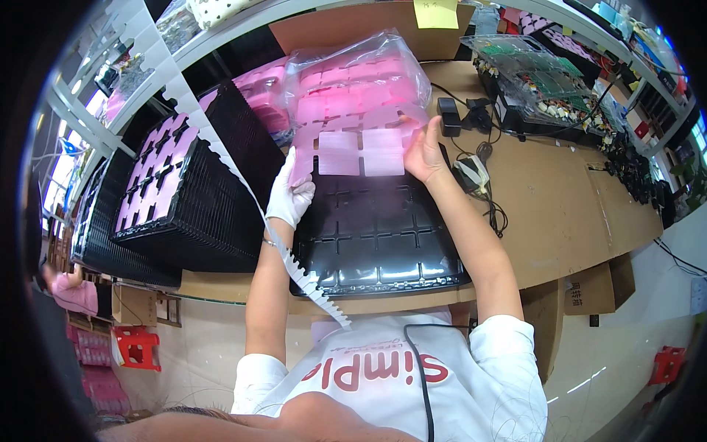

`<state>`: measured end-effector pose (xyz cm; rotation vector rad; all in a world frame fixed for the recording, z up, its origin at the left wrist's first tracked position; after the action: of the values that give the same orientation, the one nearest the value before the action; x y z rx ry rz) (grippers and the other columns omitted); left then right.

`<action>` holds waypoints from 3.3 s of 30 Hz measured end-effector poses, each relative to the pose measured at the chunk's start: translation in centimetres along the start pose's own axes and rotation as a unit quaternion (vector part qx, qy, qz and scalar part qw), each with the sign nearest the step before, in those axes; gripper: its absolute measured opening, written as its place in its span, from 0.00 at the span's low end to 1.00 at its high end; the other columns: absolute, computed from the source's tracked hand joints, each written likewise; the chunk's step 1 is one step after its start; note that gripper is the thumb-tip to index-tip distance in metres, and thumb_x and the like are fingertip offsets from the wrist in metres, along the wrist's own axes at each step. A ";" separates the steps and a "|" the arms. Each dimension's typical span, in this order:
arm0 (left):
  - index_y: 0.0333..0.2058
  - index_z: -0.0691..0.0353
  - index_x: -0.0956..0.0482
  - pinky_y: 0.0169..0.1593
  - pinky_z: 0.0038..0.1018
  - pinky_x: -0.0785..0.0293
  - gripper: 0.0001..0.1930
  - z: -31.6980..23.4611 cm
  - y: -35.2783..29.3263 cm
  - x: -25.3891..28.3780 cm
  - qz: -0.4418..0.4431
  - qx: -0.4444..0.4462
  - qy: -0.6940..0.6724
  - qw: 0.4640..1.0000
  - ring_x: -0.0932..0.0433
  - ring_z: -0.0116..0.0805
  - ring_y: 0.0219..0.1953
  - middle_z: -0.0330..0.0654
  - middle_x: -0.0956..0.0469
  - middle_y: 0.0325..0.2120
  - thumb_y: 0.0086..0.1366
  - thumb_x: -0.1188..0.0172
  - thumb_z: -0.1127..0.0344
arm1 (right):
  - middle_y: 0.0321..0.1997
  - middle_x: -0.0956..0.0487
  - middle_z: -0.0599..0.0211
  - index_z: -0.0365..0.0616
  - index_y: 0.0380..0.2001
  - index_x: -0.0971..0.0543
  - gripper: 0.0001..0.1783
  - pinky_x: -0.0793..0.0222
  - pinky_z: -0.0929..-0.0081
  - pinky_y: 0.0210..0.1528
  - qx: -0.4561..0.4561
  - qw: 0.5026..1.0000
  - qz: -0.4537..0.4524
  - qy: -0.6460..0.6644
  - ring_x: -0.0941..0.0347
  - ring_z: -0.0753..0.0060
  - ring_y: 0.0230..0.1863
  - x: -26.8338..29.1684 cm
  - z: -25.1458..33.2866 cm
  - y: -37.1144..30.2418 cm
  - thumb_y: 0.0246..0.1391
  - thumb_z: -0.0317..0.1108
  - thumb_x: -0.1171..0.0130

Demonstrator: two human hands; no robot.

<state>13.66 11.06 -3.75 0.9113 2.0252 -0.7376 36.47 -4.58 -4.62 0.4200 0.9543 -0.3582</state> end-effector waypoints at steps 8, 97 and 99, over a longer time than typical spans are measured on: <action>0.35 0.56 0.19 0.19 0.18 0.51 0.16 -1.2 -4.3 4.2 -0.100 -0.040 0.390 0.915 0.43 0.16 0.17 0.26 0.32 0.19 0.62 0.36 0.49 | 0.44 0.22 0.72 0.44 0.49 0.25 0.20 0.32 0.80 0.43 -0.098 0.940 -0.052 -0.323 0.27 0.82 0.41 -1.2 2.4 -7.0 0.58 0.43 0.38; 0.57 0.72 0.29 0.64 0.36 0.38 0.28 2.8 -19.2 7.4 -0.148 -0.110 0.607 0.773 0.34 0.50 0.62 0.61 0.35 0.60 0.60 0.36 0.66 | 0.71 0.44 0.45 0.40 0.65 0.40 0.32 0.60 0.52 0.72 0.090 0.580 -0.169 -0.792 0.57 0.41 0.74 0.6 0.5 -26.8 0.63 0.44 0.50; 0.54 0.73 0.27 0.66 0.38 0.41 0.26 2.2 -19.4 6.0 -0.137 -0.136 0.749 0.634 0.38 0.52 0.65 0.63 0.38 0.62 0.59 0.36 0.64 | 0.72 0.48 0.42 0.41 0.67 0.43 0.34 0.66 0.48 0.73 0.067 0.530 -0.142 -0.833 0.62 0.39 0.74 -0.4 0.7 -26.5 0.64 0.48 0.53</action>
<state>-3.48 0.35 -6.34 1.1527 3.6157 0.5686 24.28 -27.78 -8.85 -0.0931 -0.9740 -0.8766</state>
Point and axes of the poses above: each hand's wrist, its own y-axis towards the middle knuckle, its own x-axis out of the back of the hand, z = x × y, the point moved 5 cm from there along y, towards the middle knuckle
